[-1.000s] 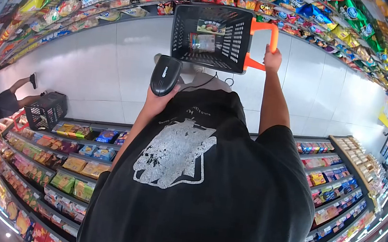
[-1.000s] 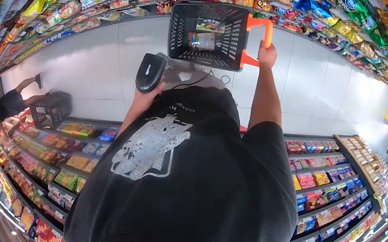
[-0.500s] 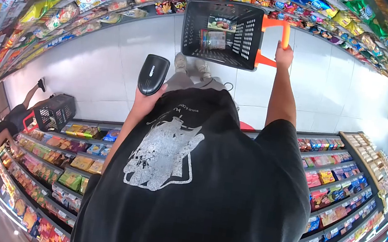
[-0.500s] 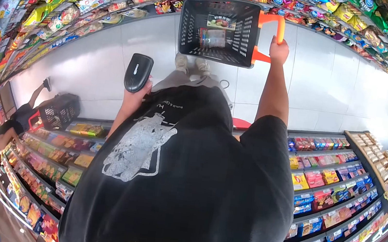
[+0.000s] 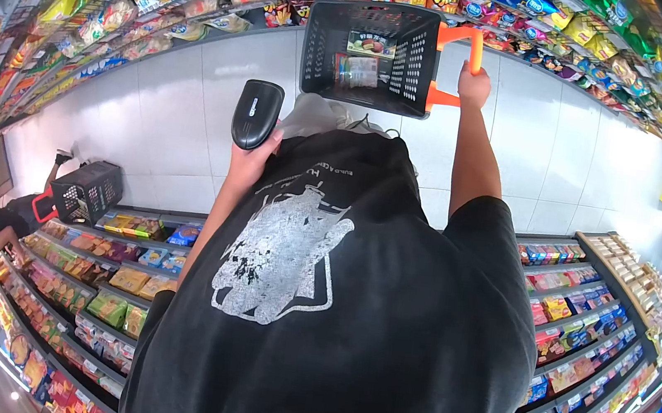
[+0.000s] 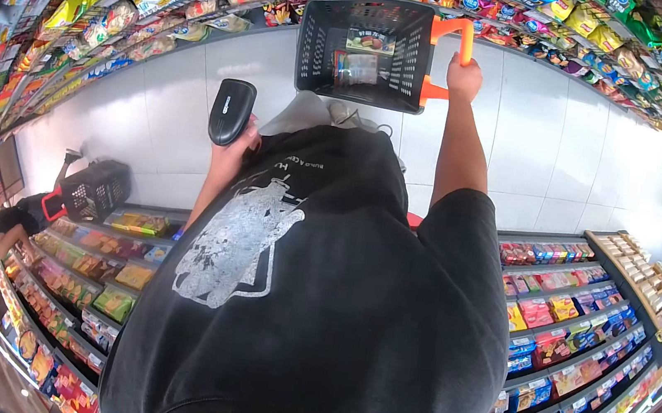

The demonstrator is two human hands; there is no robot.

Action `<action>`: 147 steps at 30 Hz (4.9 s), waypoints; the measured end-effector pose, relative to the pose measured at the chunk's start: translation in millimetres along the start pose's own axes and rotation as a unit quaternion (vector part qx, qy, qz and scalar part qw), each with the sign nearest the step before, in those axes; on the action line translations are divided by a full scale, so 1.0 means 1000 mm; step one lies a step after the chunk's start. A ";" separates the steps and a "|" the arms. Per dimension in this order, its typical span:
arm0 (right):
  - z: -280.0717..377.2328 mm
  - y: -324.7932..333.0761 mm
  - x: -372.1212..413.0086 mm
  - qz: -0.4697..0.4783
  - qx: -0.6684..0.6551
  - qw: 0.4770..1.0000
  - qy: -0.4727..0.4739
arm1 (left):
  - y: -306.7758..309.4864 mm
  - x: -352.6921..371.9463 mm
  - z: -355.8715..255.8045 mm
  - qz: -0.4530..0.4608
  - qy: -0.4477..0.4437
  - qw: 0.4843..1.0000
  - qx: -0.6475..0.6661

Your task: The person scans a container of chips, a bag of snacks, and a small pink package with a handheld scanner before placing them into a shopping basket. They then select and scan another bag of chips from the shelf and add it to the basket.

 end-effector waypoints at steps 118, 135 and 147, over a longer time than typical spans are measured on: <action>-0.273 -0.130 0.201 0.328 0.031 0.942 0.062 | -0.048 -0.031 0.025 0.218 -0.037 0.973 0.073; -0.220 -0.122 0.155 0.326 0.051 0.942 0.065 | -0.040 -0.007 0.023 0.145 -0.055 0.985 0.077; -0.207 -0.153 0.133 0.413 0.023 0.902 0.124 | -0.027 -0.001 0.035 0.078 -0.063 0.994 0.037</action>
Point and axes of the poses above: each hand's wrist, its own x-axis away from the middle knuckle, its own y-axis out of the back of the hand, z = x × y, the point moved 5 cm from there along -x, towards the middle knuckle
